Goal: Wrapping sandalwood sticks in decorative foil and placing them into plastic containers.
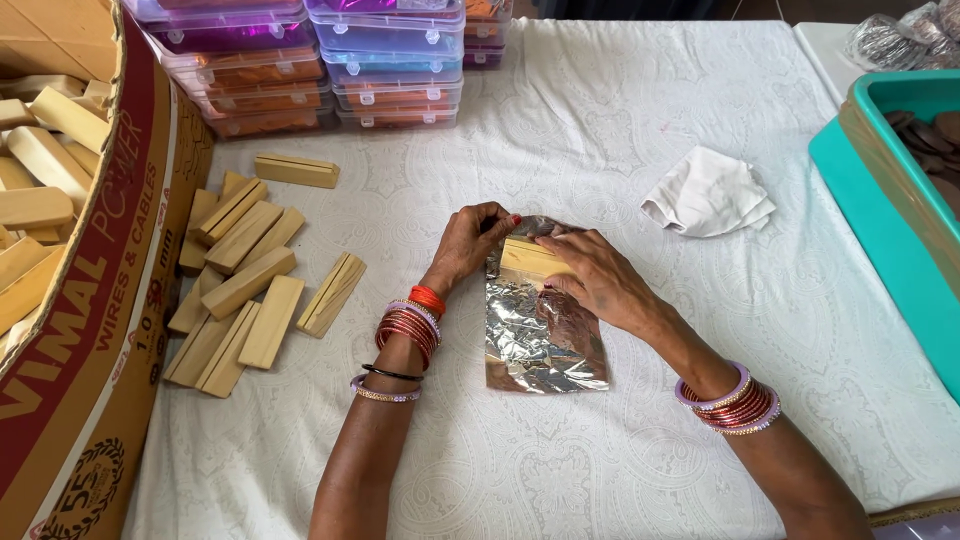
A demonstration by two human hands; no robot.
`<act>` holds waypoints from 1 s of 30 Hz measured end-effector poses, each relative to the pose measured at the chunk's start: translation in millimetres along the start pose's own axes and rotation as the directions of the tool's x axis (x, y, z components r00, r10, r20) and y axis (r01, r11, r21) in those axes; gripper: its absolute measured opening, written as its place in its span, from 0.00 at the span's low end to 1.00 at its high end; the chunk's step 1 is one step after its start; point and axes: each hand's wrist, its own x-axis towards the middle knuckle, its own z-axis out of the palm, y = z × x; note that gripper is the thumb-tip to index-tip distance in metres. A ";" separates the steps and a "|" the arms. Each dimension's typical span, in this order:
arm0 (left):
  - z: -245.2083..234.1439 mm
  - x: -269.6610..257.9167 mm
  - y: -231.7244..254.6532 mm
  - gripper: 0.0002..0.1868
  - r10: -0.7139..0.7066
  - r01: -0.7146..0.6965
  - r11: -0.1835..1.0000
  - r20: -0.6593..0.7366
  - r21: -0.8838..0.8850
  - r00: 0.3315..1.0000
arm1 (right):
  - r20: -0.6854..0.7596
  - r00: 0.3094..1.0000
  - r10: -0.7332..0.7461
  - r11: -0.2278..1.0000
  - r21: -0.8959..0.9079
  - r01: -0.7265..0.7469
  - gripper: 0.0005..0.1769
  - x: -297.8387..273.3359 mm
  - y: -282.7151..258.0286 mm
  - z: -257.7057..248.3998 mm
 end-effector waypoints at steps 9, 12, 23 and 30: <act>-4.1 -4.4 9.4 0.15 -0.017 0.017 1.000 0.009 0.003 1.000 | 0.098 0.995 0.015 0.999 0.044 -0.019 0.35 -2.3 -0.9 -1.8; -1.1 -1.6 2.8 0.15 -0.021 0.021 1.000 0.004 0.004 1.000 | 0.115 0.993 -0.021 0.997 0.073 0.013 0.35 -5.9 0.0 0.4; -2.7 -3.7 9.2 0.15 -0.019 0.019 1.000 -0.004 -0.021 1.000 | 0.053 0.993 -0.110 0.992 0.074 0.106 0.33 -11.6 -1.8 1.8; -3.5 -5.6 8.9 0.15 -0.004 0.004 0.998 -0.001 -0.057 1.000 | 0.062 0.992 -0.108 0.988 0.118 0.100 0.33 -12.6 -4.7 -0.5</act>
